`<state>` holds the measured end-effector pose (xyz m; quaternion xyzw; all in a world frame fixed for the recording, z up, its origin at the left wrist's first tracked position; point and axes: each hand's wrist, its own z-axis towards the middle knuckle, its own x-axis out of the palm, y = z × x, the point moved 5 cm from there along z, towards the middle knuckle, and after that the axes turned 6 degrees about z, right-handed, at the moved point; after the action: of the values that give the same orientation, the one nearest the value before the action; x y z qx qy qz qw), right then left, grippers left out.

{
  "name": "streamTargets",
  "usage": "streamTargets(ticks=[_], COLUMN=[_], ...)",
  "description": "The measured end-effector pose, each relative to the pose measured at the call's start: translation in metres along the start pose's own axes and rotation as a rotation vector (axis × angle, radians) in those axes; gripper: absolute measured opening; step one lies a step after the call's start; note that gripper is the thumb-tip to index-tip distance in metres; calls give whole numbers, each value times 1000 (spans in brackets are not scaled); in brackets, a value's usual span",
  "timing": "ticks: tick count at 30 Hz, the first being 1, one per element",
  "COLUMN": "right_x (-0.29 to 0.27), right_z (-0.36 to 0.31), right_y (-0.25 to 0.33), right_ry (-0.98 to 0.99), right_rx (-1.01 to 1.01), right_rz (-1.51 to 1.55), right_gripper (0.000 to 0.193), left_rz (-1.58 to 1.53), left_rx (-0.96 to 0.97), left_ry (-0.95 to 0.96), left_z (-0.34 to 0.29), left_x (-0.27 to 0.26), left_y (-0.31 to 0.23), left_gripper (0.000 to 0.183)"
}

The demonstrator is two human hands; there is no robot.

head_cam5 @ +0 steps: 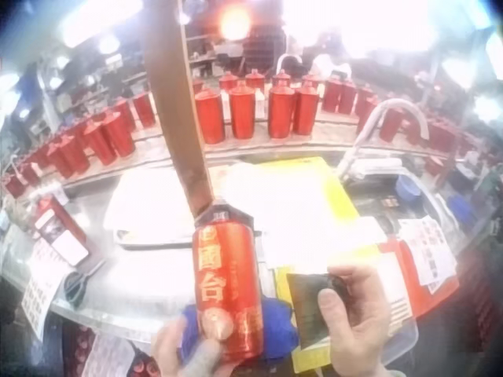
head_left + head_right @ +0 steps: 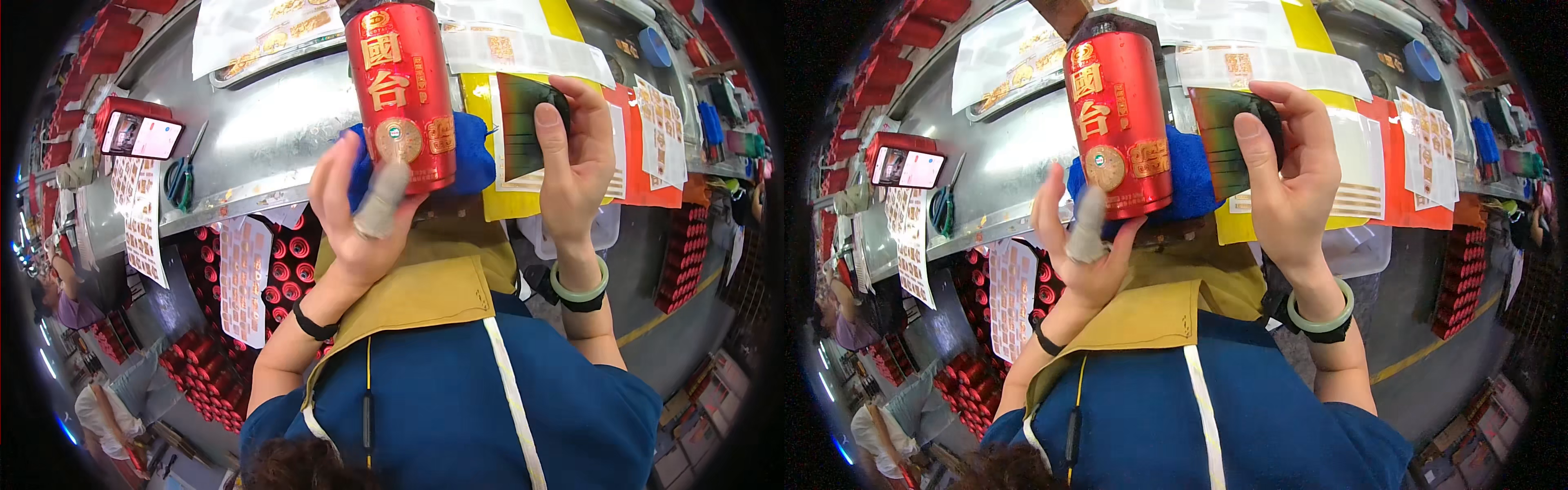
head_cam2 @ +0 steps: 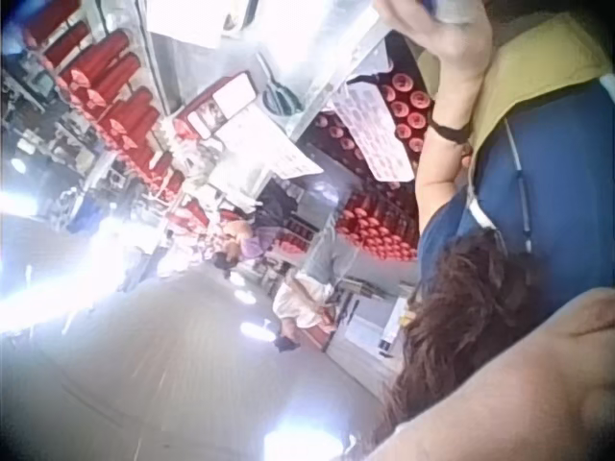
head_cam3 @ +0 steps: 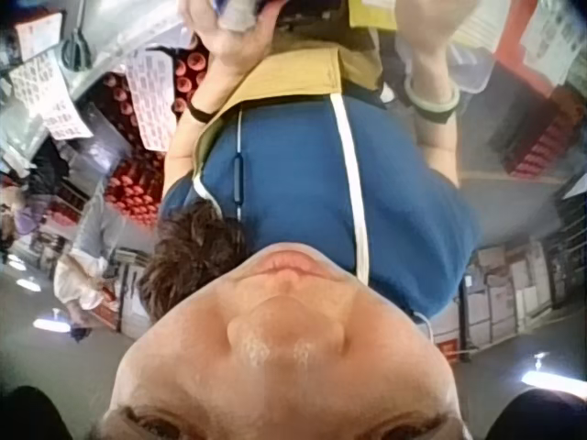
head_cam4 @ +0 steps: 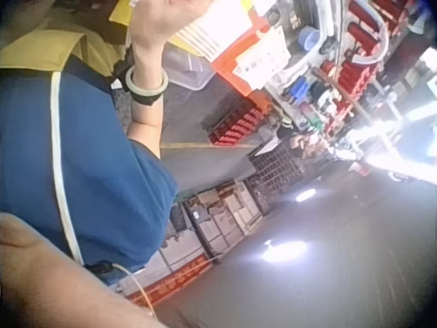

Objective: Applying and smoothing adhesive labels onto red cylindrical bottles at a manufacturing workstation.

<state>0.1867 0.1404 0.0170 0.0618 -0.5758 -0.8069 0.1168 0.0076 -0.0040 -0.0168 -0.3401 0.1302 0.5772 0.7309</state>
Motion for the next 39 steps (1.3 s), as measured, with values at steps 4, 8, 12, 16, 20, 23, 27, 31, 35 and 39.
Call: streamTargets(ticks=[4,8,12,16,20,23,27,31,35,39], right_x=[14,29,27,38,23,-1,-4,-1,0,0], right_z=[-5,-2,-4,-33,-12,-2,-2,-4,-5,-7], right_y=[-6,7,24,37,41,28,15,9,5,-1], right_ry=[202,355,405,637,559,256,171,172,138,107], right_rx=[32,27,-387,-614,-482,-282,-168,-114,-32,43], right_rz=[-1,-73,-423,-511,-442,-307,-166,-147,-63,26], right_gripper=[30,29,27,26,23,28,30,32,32,30], left_rz=[-304,-141,-187,-171,-327,-477,-896,-962,-968,-955], left_rx=[-455,-187,-243,-210,-345,-423,-677,-735,-664,-630], left_ry=[283,227,191,204,246,357,407,543,558,629], left_z=[-4,11,7,6,2,6,11,17,14,9], left_x=[19,5,4,6,9,6,14,22,17,13], left_y=[31,19,21,25,26,32,44,35,41,43], left_gripper=[72,72,67,66,78,95,82,79,89,104])
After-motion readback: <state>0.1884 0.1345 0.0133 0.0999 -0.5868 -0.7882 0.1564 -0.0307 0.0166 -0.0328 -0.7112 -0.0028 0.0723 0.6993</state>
